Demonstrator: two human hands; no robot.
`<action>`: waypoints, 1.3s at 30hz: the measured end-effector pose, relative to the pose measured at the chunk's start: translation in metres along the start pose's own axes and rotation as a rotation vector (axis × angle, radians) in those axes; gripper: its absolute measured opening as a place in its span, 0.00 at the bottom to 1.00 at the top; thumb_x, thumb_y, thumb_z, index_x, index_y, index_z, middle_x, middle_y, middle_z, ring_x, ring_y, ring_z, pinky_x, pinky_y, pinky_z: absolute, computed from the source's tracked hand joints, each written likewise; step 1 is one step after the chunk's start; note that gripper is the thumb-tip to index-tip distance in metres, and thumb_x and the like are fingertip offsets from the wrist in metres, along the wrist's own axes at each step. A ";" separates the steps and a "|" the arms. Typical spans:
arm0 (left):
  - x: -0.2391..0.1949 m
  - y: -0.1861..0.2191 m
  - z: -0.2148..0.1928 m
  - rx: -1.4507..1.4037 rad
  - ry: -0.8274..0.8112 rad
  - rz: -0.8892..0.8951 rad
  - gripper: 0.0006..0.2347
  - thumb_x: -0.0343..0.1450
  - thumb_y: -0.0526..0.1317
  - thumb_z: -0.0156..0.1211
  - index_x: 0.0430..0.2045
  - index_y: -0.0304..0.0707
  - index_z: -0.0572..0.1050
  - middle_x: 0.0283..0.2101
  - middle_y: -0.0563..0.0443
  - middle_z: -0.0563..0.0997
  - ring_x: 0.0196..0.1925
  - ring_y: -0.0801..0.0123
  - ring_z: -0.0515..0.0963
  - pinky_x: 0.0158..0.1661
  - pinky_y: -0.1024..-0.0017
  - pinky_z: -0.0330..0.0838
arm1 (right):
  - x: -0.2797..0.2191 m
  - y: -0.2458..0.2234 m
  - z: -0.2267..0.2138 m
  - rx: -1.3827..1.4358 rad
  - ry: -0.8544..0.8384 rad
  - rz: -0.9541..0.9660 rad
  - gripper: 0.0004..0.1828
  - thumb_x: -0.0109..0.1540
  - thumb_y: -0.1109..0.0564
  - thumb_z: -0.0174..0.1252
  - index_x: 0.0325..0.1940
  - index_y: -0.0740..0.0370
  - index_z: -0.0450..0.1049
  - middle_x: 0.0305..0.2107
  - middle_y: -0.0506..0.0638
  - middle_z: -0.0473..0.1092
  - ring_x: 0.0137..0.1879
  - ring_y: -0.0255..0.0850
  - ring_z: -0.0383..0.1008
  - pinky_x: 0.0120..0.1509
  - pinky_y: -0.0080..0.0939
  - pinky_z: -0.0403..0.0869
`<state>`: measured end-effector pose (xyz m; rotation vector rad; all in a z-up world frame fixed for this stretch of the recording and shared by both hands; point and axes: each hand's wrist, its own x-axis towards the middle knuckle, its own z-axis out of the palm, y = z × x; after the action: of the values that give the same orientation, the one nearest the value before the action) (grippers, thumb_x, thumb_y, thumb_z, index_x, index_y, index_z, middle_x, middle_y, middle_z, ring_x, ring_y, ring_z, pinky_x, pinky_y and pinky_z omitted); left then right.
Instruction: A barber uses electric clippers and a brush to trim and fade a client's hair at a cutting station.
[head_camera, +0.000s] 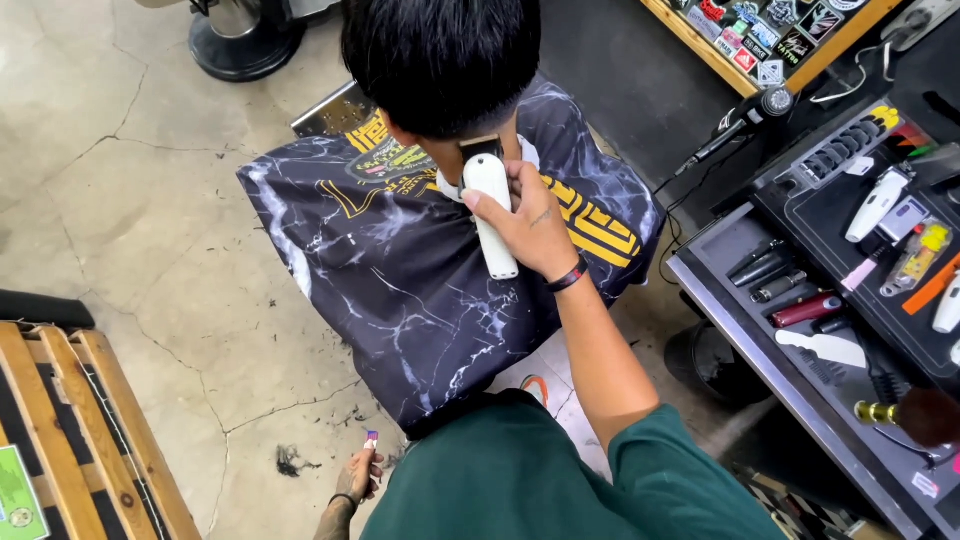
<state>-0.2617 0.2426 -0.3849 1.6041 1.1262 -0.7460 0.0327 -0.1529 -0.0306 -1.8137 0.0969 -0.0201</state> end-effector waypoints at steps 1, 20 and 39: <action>0.000 0.003 0.000 0.019 0.005 -0.010 0.20 0.77 0.52 0.49 0.32 0.32 0.80 0.21 0.44 0.76 0.15 0.62 0.68 0.15 0.68 0.58 | 0.000 -0.004 -0.003 -0.051 -0.028 0.050 0.35 0.55 0.37 0.65 0.58 0.59 0.68 0.50 0.48 0.74 0.51 0.36 0.77 0.55 0.36 0.76; -0.003 0.010 0.004 0.056 0.011 0.030 0.23 0.76 0.56 0.48 0.33 0.30 0.80 0.22 0.45 0.75 0.14 0.63 0.67 0.14 0.70 0.56 | 0.006 -0.017 -0.036 0.334 -0.273 0.184 0.27 0.57 0.47 0.65 0.54 0.60 0.66 0.36 0.57 0.76 0.34 0.43 0.80 0.38 0.43 0.83; 0.002 0.011 0.010 0.100 0.009 0.033 0.21 0.75 0.54 0.49 0.33 0.33 0.82 0.24 0.45 0.77 0.16 0.62 0.69 0.15 0.70 0.60 | -0.003 0.001 -0.022 0.058 -0.248 -0.044 0.24 0.57 0.49 0.68 0.54 0.56 0.70 0.45 0.47 0.77 0.48 0.33 0.78 0.51 0.35 0.78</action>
<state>-0.2503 0.2328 -0.3855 1.7066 1.0806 -0.7844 0.0285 -0.1744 -0.0257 -1.7460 -0.1182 0.1689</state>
